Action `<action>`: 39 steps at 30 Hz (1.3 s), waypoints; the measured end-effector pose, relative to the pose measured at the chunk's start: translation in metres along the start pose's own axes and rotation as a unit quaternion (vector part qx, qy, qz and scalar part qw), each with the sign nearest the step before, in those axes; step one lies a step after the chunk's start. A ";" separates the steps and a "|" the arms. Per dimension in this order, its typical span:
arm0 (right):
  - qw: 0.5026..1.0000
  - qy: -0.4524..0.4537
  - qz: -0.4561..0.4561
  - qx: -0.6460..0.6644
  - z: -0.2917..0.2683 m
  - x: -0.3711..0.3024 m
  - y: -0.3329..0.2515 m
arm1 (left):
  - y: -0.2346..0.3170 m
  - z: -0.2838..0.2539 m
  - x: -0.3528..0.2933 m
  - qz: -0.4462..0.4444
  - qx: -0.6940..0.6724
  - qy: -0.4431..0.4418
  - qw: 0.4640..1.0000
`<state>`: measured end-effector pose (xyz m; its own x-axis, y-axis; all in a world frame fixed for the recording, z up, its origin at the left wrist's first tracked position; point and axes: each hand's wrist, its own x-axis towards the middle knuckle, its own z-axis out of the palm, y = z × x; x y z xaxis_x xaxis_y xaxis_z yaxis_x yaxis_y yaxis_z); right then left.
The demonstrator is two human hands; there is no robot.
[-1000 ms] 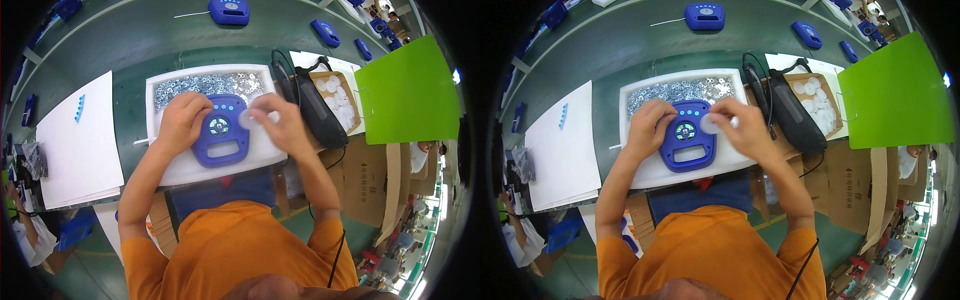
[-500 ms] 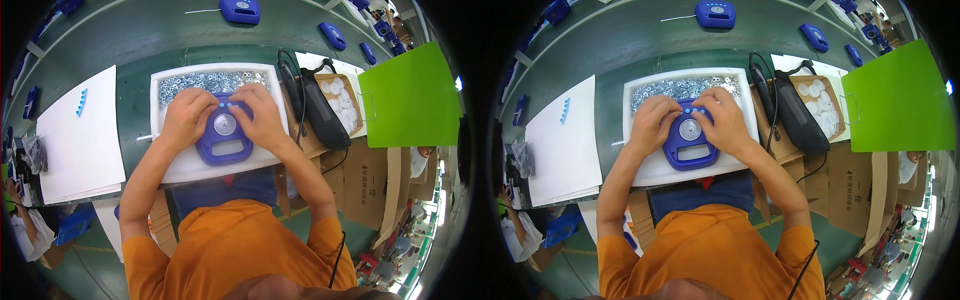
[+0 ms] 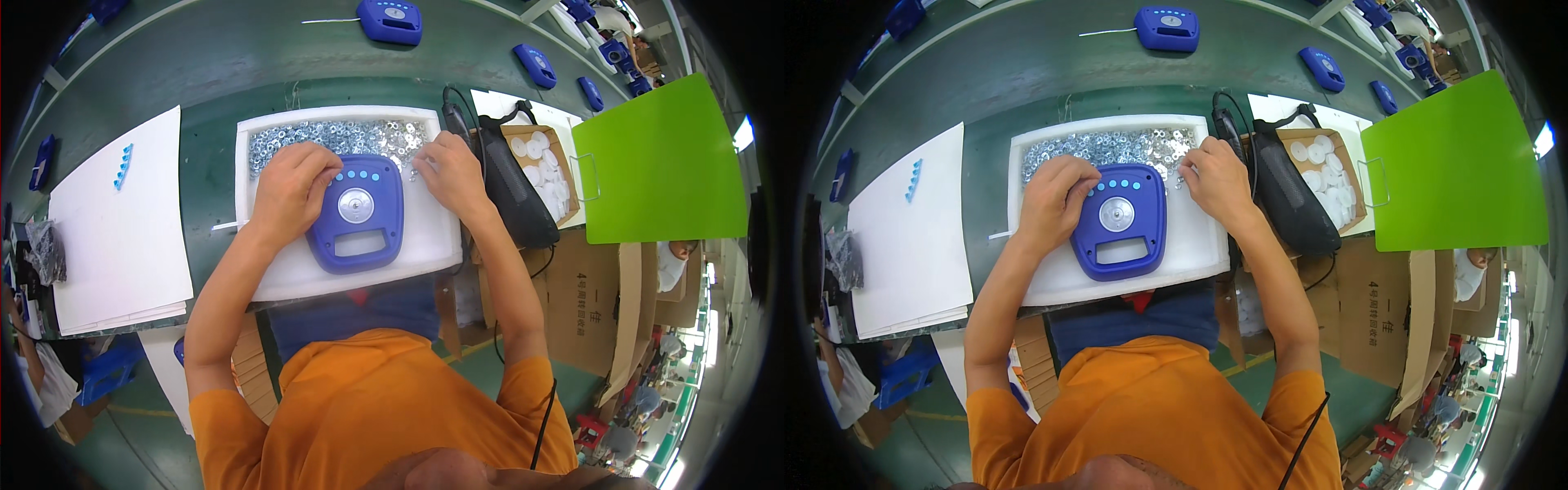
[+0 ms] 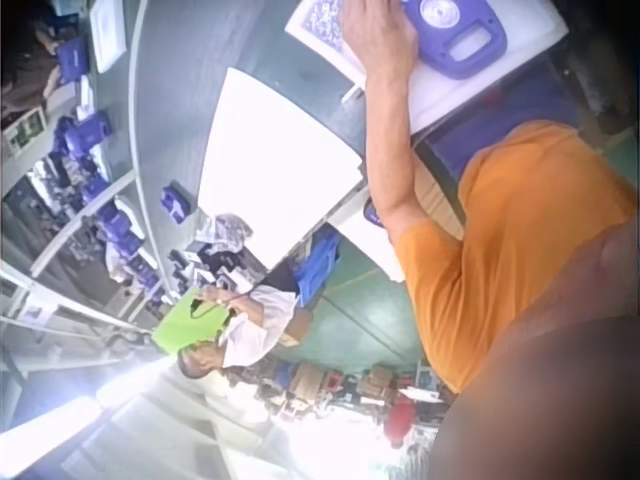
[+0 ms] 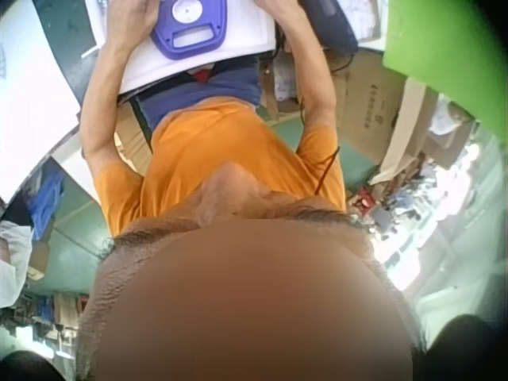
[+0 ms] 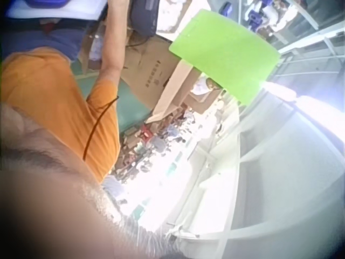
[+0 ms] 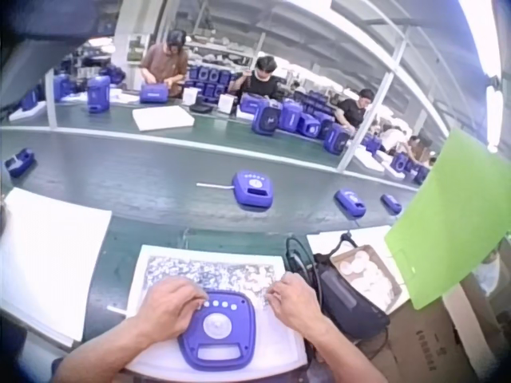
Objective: Assembling internal components into a blue circular electronic device housing using an electric screwdriver.
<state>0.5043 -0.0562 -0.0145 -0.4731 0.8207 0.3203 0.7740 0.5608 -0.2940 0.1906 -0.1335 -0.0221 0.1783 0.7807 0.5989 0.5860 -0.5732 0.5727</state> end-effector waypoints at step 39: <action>0.974 0.120 -0.163 0.098 -0.011 -0.043 -0.080 | 0.010 -0.003 0.004 0.192 0.034 -0.106 0.975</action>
<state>0.4672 -0.1377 0.0051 -0.5498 0.5598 0.6200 0.4925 0.8167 -0.3007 0.1946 -0.1367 -0.0126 0.5500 0.5507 0.6279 0.4947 -0.8206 0.2863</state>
